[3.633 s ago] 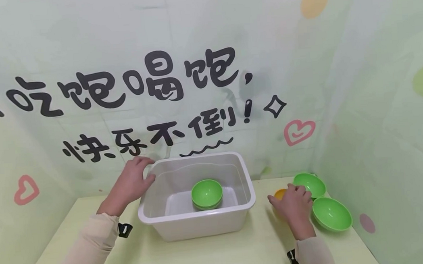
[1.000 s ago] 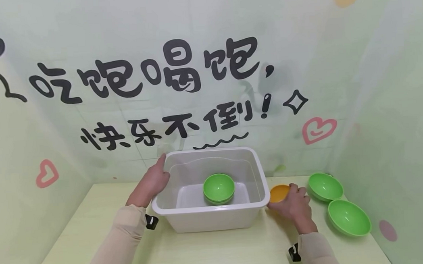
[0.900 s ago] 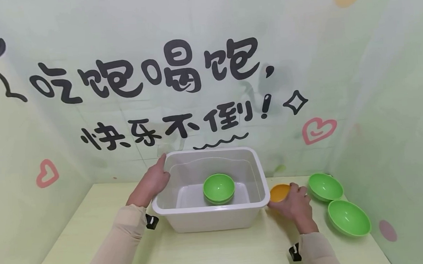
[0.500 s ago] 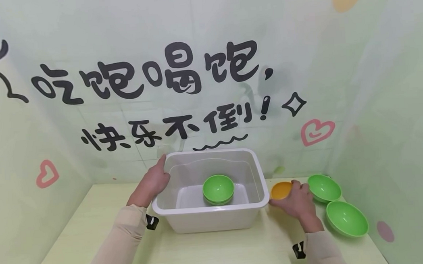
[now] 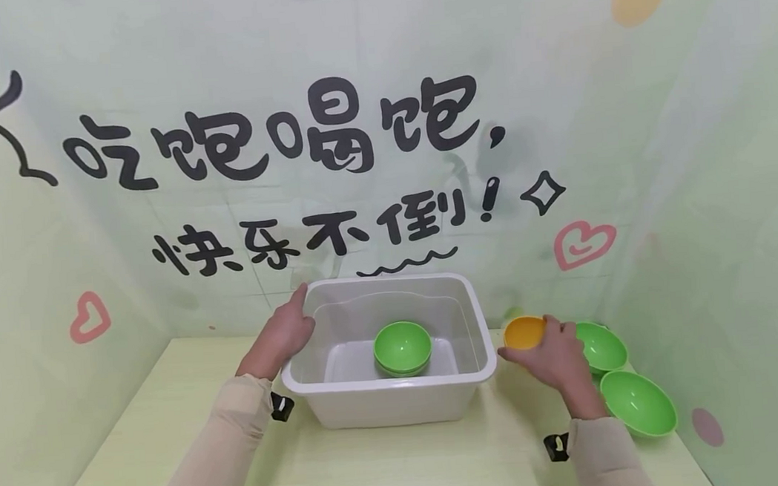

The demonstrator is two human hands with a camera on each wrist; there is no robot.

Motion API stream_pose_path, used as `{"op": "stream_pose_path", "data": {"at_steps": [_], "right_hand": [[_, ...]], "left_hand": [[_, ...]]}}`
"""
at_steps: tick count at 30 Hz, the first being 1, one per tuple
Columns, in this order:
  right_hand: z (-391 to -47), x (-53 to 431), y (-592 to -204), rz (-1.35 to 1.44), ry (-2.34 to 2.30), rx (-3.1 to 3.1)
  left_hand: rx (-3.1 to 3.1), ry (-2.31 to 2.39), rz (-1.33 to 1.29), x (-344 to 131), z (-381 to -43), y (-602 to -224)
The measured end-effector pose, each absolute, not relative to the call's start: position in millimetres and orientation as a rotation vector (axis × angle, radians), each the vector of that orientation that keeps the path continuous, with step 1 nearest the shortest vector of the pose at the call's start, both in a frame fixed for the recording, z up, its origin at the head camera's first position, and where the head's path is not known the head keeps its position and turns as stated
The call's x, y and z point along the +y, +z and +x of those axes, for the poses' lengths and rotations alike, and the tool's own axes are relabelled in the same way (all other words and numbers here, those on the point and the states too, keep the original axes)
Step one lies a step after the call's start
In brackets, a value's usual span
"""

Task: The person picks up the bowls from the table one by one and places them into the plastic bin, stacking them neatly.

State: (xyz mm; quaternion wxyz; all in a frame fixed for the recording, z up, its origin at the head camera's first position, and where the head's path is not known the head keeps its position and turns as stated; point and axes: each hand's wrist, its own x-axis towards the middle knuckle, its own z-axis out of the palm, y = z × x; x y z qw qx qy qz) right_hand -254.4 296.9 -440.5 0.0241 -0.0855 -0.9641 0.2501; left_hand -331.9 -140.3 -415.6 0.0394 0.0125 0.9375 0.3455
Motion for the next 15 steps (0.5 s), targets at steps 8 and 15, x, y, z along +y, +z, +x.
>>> {"op": "stream_pose_path", "data": {"at_steps": [8,15], "right_hand": [[-254,300,-416,-0.242,0.799,-2.972],[-254,296,-400,-0.213,0.813,-2.947]], "left_hand": [[2.902,1.041,0.045,-140,-333,-415],[2.875,1.075,0.031,-140,-332,-416]]}}
